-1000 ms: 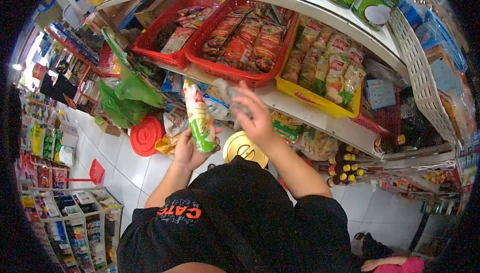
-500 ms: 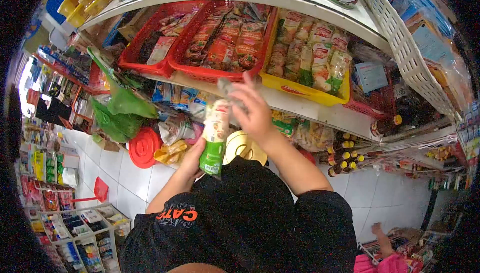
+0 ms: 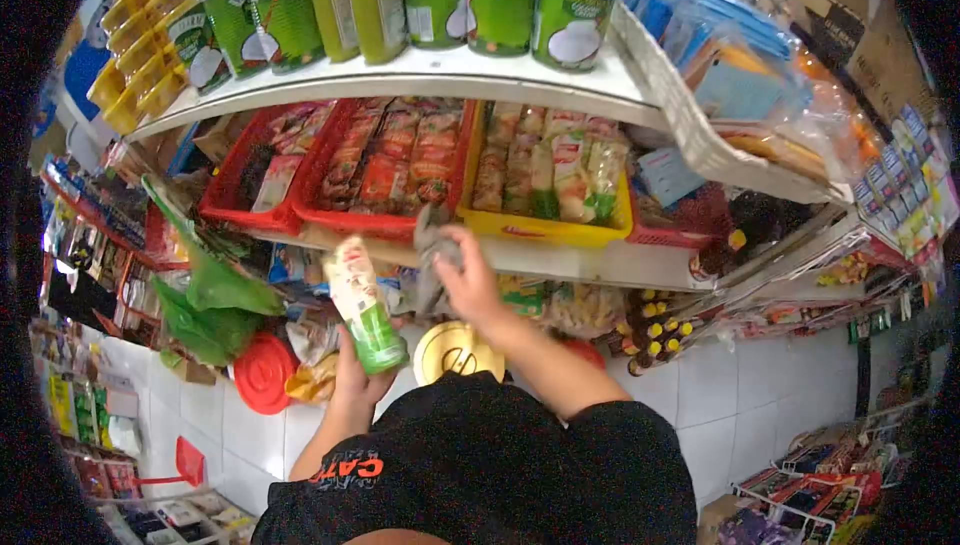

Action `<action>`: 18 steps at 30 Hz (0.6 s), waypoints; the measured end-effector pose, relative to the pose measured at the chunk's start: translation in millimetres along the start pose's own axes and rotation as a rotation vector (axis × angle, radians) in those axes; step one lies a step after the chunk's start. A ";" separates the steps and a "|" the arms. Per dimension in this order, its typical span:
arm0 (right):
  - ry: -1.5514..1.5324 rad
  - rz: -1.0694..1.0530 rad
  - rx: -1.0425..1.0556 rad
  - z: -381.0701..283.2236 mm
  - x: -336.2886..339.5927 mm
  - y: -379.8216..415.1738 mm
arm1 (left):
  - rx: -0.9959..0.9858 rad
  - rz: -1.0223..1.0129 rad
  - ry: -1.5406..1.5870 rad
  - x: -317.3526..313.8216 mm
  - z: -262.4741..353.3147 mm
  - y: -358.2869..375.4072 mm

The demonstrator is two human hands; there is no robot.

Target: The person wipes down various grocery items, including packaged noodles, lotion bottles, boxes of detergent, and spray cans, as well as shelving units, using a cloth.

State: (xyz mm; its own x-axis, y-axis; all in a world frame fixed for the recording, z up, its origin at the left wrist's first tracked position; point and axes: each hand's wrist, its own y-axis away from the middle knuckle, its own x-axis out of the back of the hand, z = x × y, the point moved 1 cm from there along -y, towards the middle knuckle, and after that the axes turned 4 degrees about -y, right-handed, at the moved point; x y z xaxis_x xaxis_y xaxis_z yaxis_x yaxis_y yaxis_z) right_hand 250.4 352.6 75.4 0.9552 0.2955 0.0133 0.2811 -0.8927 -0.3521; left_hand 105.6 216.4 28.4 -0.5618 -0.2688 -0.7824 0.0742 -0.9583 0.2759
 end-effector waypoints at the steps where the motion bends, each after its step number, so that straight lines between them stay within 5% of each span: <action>1: -0.046 -0.092 -0.082 0.0 -5.6 11.5 | 0.013 -0.090 0.096 -1.9 -0.2 -3.8; 3: 0.074 -0.194 0.070 7.9 -16.6 30.2 | 0.034 -0.268 0.282 -8.0 0.3 -9.7; 5: -0.035 -0.260 0.314 -5.7 -27.6 38.7 | -0.019 -0.114 0.172 -13.9 3.0 -15.1; 8: 0.150 -0.698 0.539 -14.1 -41.6 43.7 | -0.061 0.059 -0.010 6.6 -3.7 -16.6; 11: 0.258 -0.778 0.514 -9.9 -47.2 37.4 | -0.022 0.166 -0.149 9.5 -8.9 -21.8; 18: 0.205 -0.220 0.275 33.6 -30.9 5.6 | 0.139 0.138 -0.490 -10.1 -8.3 -5.8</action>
State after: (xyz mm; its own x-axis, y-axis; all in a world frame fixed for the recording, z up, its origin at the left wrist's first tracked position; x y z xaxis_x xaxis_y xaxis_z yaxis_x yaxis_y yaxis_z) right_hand 219.4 349.9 41.6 0.8812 0.3708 0.2931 0.4726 -0.6833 -0.5565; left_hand 117.6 224.0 30.1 -0.8762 -0.2829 -0.3902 0.0834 -0.8864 0.4554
